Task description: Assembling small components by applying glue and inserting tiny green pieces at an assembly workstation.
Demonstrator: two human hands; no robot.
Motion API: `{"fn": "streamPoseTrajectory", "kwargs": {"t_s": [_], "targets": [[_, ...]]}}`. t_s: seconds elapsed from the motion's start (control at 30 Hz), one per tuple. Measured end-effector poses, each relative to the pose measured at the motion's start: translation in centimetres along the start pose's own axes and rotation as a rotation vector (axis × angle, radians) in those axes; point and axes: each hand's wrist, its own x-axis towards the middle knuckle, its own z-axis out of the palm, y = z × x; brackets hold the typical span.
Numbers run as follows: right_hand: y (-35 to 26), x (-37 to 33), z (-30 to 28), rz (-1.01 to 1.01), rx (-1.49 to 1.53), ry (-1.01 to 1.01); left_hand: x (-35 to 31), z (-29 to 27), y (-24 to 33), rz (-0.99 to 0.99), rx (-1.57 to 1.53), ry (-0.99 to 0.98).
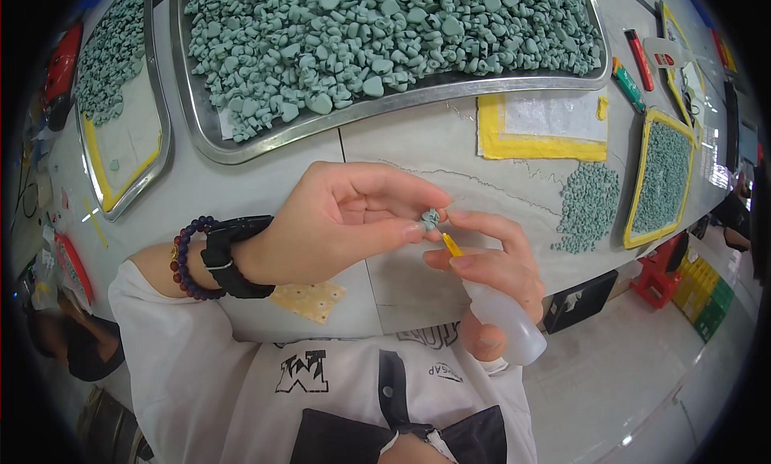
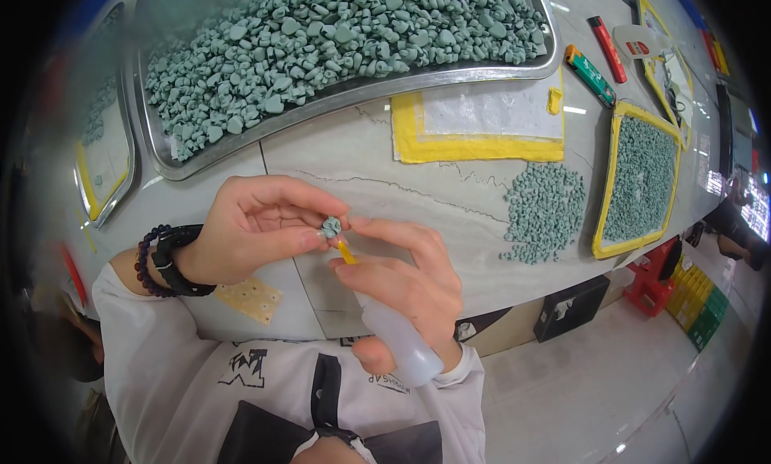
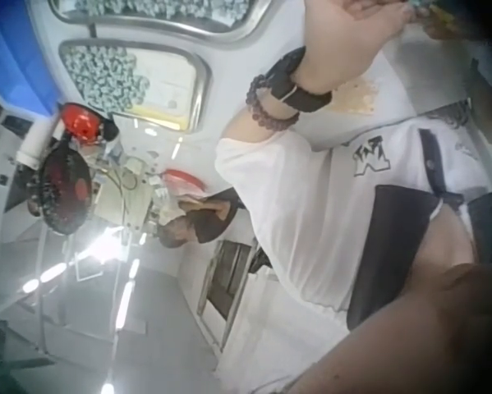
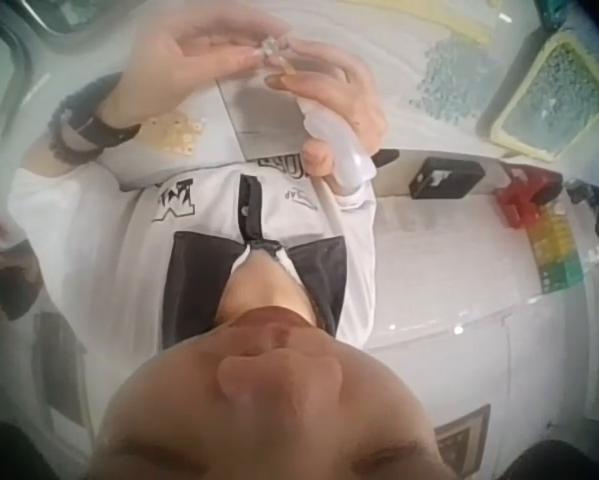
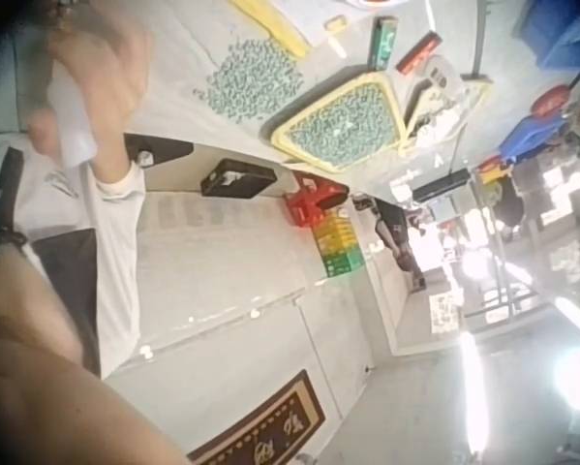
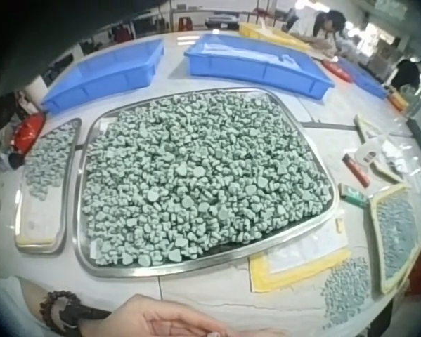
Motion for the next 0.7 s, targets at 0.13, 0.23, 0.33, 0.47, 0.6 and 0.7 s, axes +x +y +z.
{"fn": "streamPoseTrajectory", "kwargs": {"t_s": [0.13,0.23,0.33,0.47,0.6,0.7], "targets": [[0.1,0.1,-0.1,-0.01,-0.014,-0.025,0.0,0.1,0.2,-0.013,0.007,0.0],[0.2,0.2,-0.2,-0.039,-0.021,-0.081,0.0,0.0,0.2,-0.019,0.004,-0.001],[-0.3,0.0,0.1,0.045,0.053,0.047,0.0,0.0,0.3,-0.032,0.009,0.0],[-0.4,0.1,0.2,0.051,0.05,0.049,0.0,0.0,0.2,-0.017,0.021,-0.003],[-0.5,0.1,0.1,0.07,0.046,0.025,0.0,0.0,0.1,-0.001,0.009,-0.002],[0.5,0.1,-0.5,-0.04,0.006,-0.068,0.0,0.1,0.1,-0.005,0.005,-0.002]]}}
